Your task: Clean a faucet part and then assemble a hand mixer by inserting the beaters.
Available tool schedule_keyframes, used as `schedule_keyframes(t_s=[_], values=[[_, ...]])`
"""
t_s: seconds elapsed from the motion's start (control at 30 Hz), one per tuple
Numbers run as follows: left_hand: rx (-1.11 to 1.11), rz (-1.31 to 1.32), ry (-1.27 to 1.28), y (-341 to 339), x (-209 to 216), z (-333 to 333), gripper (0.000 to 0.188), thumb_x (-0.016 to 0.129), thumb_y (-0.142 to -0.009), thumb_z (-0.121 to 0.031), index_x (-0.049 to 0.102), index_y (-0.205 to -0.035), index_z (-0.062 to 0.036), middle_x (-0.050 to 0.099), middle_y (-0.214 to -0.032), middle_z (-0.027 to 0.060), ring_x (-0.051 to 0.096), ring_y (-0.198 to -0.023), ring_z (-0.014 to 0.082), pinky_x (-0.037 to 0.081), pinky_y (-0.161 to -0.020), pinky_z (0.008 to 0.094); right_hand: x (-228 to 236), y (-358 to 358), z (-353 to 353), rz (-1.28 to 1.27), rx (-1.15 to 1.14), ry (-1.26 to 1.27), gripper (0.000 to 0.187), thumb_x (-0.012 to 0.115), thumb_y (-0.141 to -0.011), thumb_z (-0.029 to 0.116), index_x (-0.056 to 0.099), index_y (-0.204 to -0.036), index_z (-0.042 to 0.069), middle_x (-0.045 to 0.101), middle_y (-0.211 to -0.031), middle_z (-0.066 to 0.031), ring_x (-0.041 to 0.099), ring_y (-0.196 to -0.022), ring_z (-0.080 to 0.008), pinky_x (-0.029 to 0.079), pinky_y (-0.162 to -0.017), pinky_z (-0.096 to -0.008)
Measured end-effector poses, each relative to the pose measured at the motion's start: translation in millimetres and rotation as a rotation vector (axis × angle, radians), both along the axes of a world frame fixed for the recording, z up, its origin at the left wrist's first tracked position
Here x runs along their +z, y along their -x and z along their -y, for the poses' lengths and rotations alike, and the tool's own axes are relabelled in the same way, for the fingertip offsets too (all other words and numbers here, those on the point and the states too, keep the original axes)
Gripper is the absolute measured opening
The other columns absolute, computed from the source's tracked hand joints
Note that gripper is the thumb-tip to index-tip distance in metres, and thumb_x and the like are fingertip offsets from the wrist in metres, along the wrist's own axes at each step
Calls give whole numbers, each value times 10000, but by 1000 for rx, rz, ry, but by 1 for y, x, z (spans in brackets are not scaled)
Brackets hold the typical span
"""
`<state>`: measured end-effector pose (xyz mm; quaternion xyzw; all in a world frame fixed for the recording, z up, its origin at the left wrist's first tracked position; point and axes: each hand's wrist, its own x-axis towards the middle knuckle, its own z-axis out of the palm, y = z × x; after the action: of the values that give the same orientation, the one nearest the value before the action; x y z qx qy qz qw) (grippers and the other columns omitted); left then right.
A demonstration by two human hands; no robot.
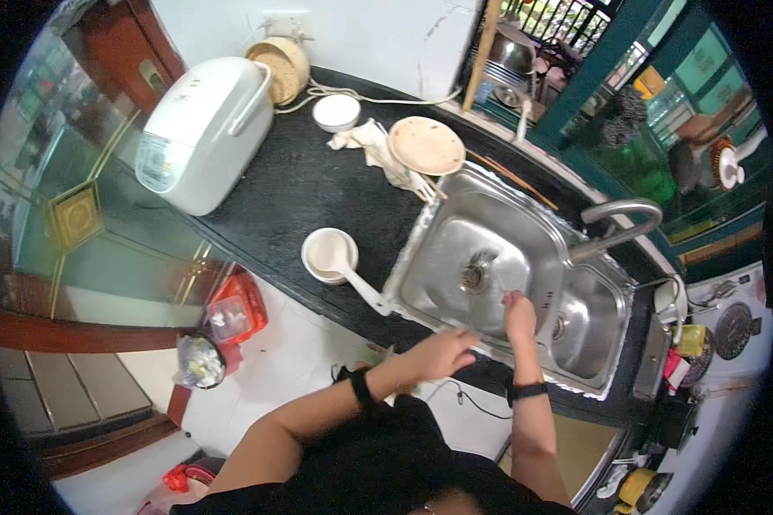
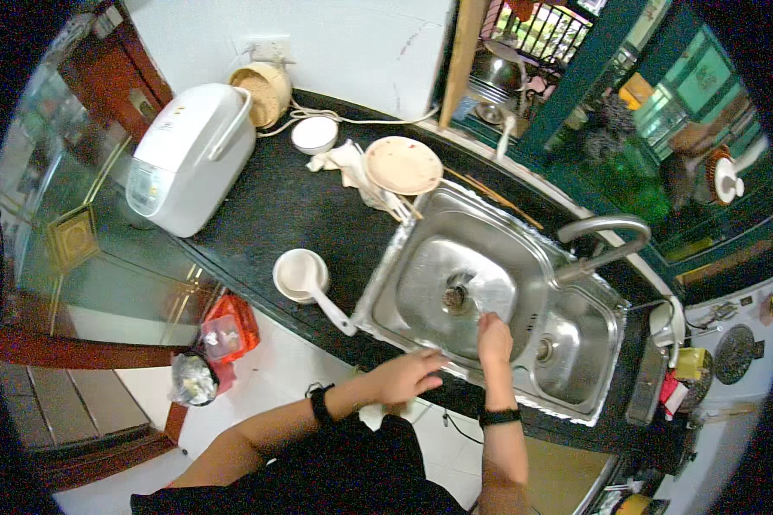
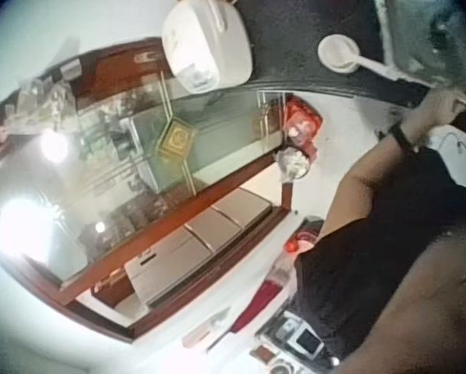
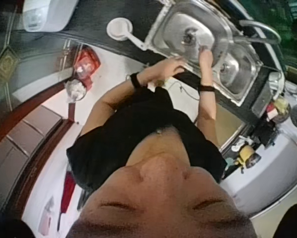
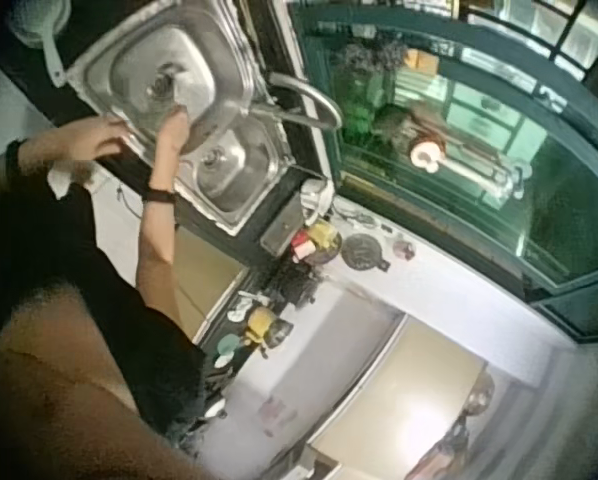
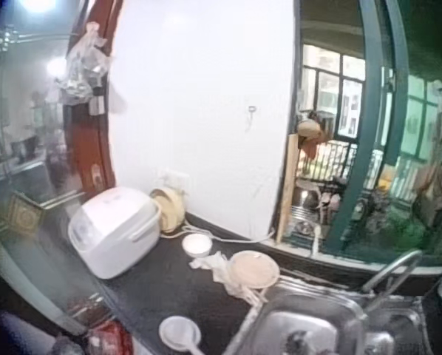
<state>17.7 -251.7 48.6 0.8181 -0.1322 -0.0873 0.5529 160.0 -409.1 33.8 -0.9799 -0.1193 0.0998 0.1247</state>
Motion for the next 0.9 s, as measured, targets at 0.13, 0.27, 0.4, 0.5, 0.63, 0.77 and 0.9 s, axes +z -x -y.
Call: schedule_keyframes(t_s=[0.13,0.27,0.4,0.5,0.63,0.77,0.9], values=[[-49,-563,212,67,19,-86,431,481,-898,-377,535,-1090,5,586,-997,96,545,-890,161,440,-802,305,-25,26,-2,73,-95,-315,333,411,-924,262,560,-846,-25,601,-754,-218,582,-717,-359,442,-647,-411],[644,-720,462,103,-4,-186,528,420,-894,-474,379,-1185,-35,536,-1026,114,563,-868,202,515,-710,358,-27,62,-14,16,-219,-583,334,429,-922,269,533,-809,-28,569,-678,-146,526,-632,-240,423,-623,-339],[1065,-511,484,62,1,-214,690,532,-815,-520,313,-1237,-19,412,-1170,139,559,-818,225,516,-629,336,-4,90,-66,-303,-406,-920,342,645,-810,318,447,-704,61,466,-651,6,483,-671,-98,389,-624,-237],[1045,-495,316,42,-20,-226,712,528,-804,-527,326,-1275,-34,444,-1150,135,566,-772,216,524,-584,365,15,99,-109,-448,-333,-979,354,603,-820,406,391,-776,127,622,-818,-62,405,-479,-53,260,-362,-188],[864,-544,418,33,-28,-235,599,489,-845,-459,364,-1262,-48,512,-1076,127,587,-776,217,537,-563,370,24,104,-173,-529,-230,-1145,433,567,-810,504,423,-856,98,623,-904,-98,447,-536,-70,297,-401,-188],[935,-539,488,31,-38,-236,432,402,-905,-341,410,-1222,-47,559,-1014,118,608,-806,225,553,-560,357,33,109,-190,-760,-301,-967,702,490,-764,658,471,-1016,3,623,-952,-95,513,-594,-62,241,-388,-169],[874,-491,583,42,-45,-236,382,368,-930,-289,429,-1210,-35,565,-1040,123,611,-834,230,560,-574,353,38,132,-201,-789,-238,-1049,459,704,-748,375,333,-755,106,566,-795,-99,642,-695,-188,352,-408,-206]])
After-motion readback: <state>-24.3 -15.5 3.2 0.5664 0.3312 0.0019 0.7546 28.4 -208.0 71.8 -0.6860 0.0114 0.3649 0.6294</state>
